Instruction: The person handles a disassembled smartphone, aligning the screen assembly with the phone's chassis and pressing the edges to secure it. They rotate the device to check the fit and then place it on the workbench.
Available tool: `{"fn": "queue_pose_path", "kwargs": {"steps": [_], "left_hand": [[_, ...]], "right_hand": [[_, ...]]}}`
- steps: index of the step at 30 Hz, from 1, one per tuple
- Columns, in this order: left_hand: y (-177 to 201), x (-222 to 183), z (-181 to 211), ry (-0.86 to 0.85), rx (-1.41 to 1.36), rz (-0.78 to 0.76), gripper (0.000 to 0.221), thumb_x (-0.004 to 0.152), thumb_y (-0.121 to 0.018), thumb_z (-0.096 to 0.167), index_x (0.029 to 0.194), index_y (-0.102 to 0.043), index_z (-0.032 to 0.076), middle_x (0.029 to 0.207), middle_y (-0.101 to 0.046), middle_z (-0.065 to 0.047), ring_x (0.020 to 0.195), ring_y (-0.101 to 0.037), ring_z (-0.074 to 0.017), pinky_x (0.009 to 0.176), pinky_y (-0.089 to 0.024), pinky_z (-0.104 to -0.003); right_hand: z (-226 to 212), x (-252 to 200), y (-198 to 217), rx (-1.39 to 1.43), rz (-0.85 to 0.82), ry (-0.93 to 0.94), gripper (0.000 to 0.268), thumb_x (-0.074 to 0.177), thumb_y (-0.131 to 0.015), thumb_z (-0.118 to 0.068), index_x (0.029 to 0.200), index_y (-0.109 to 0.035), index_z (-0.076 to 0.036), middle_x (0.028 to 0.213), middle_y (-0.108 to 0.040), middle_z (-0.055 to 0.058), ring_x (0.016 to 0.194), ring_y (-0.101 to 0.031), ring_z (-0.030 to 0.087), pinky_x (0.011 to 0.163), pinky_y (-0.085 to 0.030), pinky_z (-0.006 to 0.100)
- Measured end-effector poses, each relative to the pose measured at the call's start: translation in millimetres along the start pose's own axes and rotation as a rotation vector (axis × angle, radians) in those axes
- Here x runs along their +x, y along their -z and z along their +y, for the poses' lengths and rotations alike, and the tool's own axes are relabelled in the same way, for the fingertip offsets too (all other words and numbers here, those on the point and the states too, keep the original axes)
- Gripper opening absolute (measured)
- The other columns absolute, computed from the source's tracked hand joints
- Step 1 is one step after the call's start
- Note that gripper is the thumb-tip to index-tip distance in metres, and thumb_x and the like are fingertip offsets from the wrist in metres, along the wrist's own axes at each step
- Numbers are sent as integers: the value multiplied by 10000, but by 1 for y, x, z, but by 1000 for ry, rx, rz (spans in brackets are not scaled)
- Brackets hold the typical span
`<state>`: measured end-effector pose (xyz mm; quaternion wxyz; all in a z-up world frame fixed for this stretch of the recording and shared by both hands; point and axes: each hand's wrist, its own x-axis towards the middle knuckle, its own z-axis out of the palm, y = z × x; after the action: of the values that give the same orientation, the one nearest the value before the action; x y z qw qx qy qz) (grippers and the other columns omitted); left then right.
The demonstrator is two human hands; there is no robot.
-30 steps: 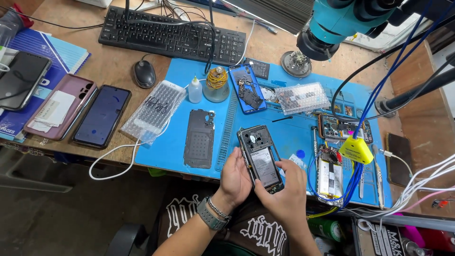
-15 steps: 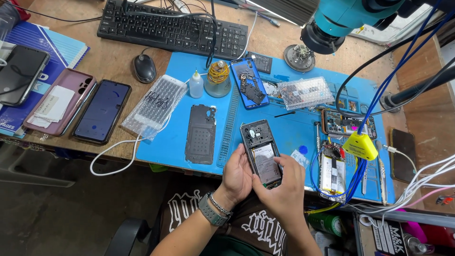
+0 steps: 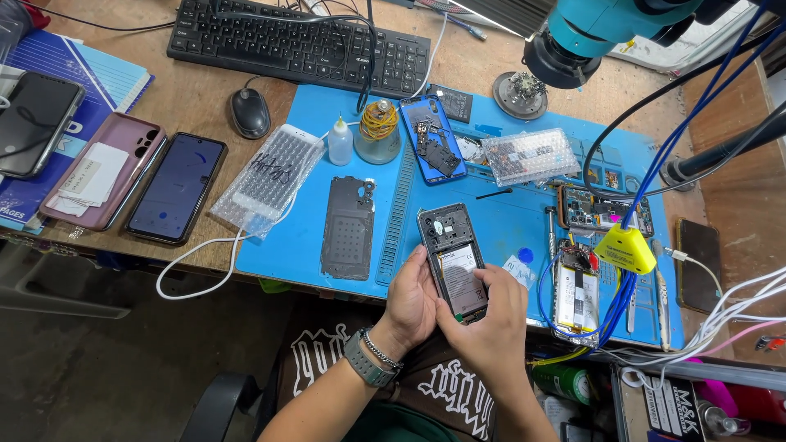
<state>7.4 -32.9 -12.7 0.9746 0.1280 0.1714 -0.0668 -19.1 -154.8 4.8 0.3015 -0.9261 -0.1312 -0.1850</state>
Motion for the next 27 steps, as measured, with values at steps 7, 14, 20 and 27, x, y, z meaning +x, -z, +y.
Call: {"fn": "queue_pose_path", "kwargs": {"steps": [7,14,20,27], "left_hand": [[-3,-1,1,-43,57,46,322,1078,-446,231,1248,-585,-4,1171,-676,-210,1092,-664,-318,996,-564,-458],[-8,-4,3,-27,66,109,339,1058,-475,235,1296,-568,12,1211,-668,-210,1125,-653,-314,1011,-556,-460],[-5,-5,5,-34,105,81,344,1064,-459,256,1282,-565,12,1194,-671,-210,1109,-656,-312,997,-561,-453],[-4,-7,5,-64,148,43,335,1060,-466,275,1251,-559,16,1176,-671,-206,1092,-665,-310,986,-572,-446]], "right_hand": [[-2,1,1,-19,-13,-8,614,711,-866,-323,1186,-605,-34,1222,-637,139,1178,-567,324,998,-472,443],[-1,0,-1,-29,19,22,618,710,-873,-322,1187,-605,-34,1209,-643,137,1149,-579,326,981,-477,443],[0,-3,-1,-50,-12,29,658,732,-851,-347,1246,-580,-38,1250,-656,140,1117,-596,332,941,-506,441],[0,-9,-2,-67,-56,51,686,807,-796,-360,1333,-541,-1,1359,-625,254,1206,-627,374,996,-515,478]]}}
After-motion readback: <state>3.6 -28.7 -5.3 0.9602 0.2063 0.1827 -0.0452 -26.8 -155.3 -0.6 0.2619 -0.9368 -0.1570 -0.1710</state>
